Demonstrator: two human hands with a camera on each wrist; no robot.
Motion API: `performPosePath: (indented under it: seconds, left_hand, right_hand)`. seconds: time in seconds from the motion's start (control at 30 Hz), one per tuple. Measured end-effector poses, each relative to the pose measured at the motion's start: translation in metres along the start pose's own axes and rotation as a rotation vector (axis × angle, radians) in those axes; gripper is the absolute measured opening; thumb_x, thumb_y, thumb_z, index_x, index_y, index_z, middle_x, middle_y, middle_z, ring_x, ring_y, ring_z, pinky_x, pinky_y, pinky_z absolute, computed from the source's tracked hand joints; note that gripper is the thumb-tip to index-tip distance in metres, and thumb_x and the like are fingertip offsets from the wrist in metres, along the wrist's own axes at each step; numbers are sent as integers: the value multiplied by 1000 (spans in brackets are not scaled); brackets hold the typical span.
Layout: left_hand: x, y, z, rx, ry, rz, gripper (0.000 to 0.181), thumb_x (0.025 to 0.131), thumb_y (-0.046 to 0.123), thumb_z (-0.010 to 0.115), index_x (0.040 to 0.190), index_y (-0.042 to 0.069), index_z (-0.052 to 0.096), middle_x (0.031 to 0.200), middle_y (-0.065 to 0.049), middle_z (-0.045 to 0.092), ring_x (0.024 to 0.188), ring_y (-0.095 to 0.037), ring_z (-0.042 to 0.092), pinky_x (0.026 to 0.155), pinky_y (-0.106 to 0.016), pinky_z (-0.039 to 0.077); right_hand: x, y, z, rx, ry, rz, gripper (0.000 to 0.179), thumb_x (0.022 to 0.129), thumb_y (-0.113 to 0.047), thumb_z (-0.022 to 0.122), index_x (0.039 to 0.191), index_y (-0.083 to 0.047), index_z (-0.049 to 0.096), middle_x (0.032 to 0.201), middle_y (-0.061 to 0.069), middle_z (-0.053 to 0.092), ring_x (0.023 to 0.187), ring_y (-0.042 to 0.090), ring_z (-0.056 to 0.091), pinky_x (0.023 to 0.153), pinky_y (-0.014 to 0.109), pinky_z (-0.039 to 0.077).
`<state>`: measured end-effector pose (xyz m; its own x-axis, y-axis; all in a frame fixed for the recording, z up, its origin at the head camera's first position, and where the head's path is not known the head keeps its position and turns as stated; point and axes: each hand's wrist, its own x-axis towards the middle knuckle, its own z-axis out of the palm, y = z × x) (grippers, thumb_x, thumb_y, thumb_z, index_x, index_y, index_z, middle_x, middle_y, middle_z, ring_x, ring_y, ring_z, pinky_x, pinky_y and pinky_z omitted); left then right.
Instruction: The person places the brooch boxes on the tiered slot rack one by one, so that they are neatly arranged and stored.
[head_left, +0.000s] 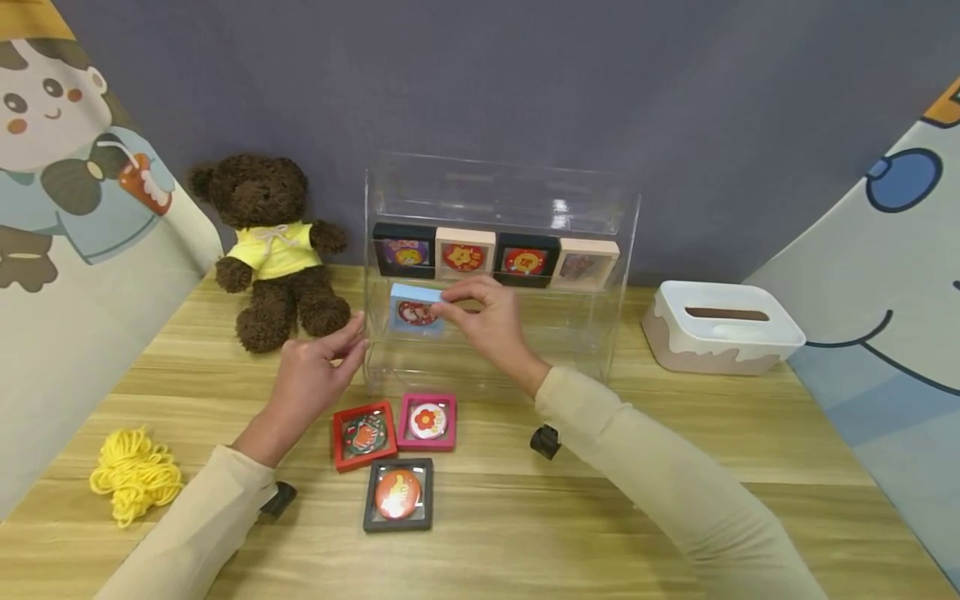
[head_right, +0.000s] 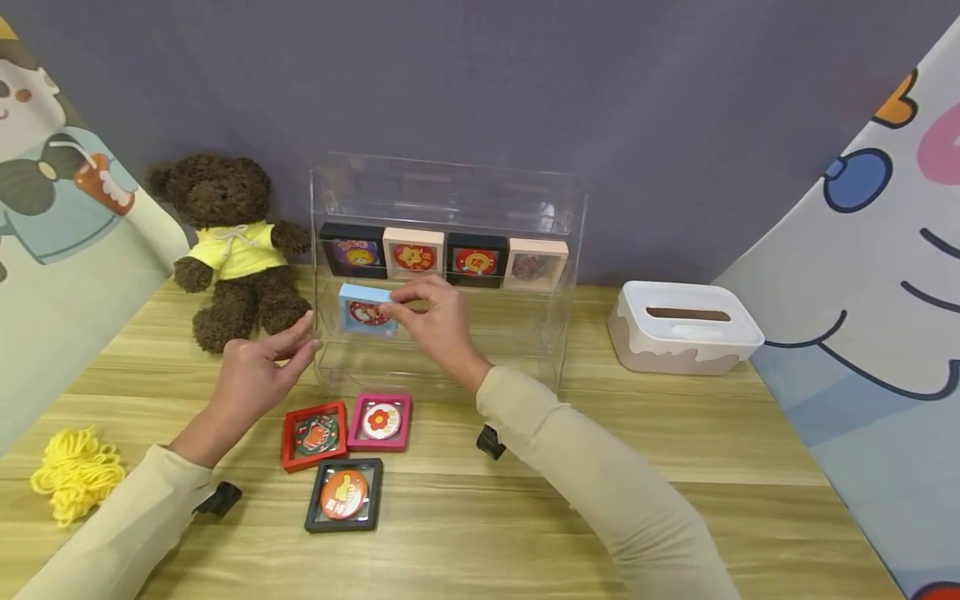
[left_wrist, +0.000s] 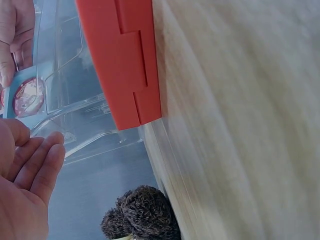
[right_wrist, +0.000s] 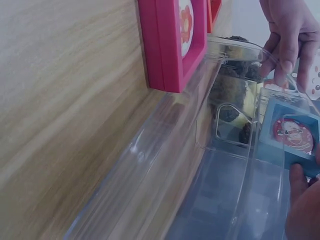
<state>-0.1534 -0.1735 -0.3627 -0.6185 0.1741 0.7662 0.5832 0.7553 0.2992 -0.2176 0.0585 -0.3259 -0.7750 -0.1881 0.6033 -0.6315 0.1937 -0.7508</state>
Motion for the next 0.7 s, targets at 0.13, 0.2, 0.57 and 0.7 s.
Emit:
performPosePath:
  seconds: [0.13, 0.2, 0.57, 0.7]
  left_hand:
    - [0, 0, 0, 1, 3, 4, 37, 79, 4, 76, 114, -2, 67, 82, -15, 70, 50, -19, 65, 41, -31, 44]
    - [0, 0, 0, 4, 3, 10, 37, 79, 4, 75, 114, -2, 67, 83, -15, 70, 50, -19, 65, 40, -30, 44]
    - [1, 1, 0, 0, -11, -1, 36, 80, 4, 75, 114, -2, 66, 83, -15, 69, 41, -13, 59, 35, -22, 34]
    - [1, 1, -1, -5, -11, -1, 36, 80, 3, 75, 114, -3, 66, 84, -16, 69, 51, -19, 66, 37, -22, 39]
  right_hand:
    - [1, 0, 4, -29, -6, -22, 17, 69, -1, 83, 81, 4, 73, 88, 11, 66, 85, 19, 61, 64, 25, 54]
    - [1, 0, 5, -48, -2, -48, 17, 68, -1, 83, 81, 4, 73, 88, 12, 67, 85, 21, 61, 65, 28, 54]
    - [-3, -2, 11, -35, -44, -21, 18, 73, -1, 79, 90, 4, 73, 97, 14, 66, 94, 22, 60, 67, 26, 54]
    - [-5, -1, 13, 12, -66, 17, 22, 77, 0, 76, 97, 6, 71, 105, 16, 65, 99, 23, 61, 70, 23, 53]
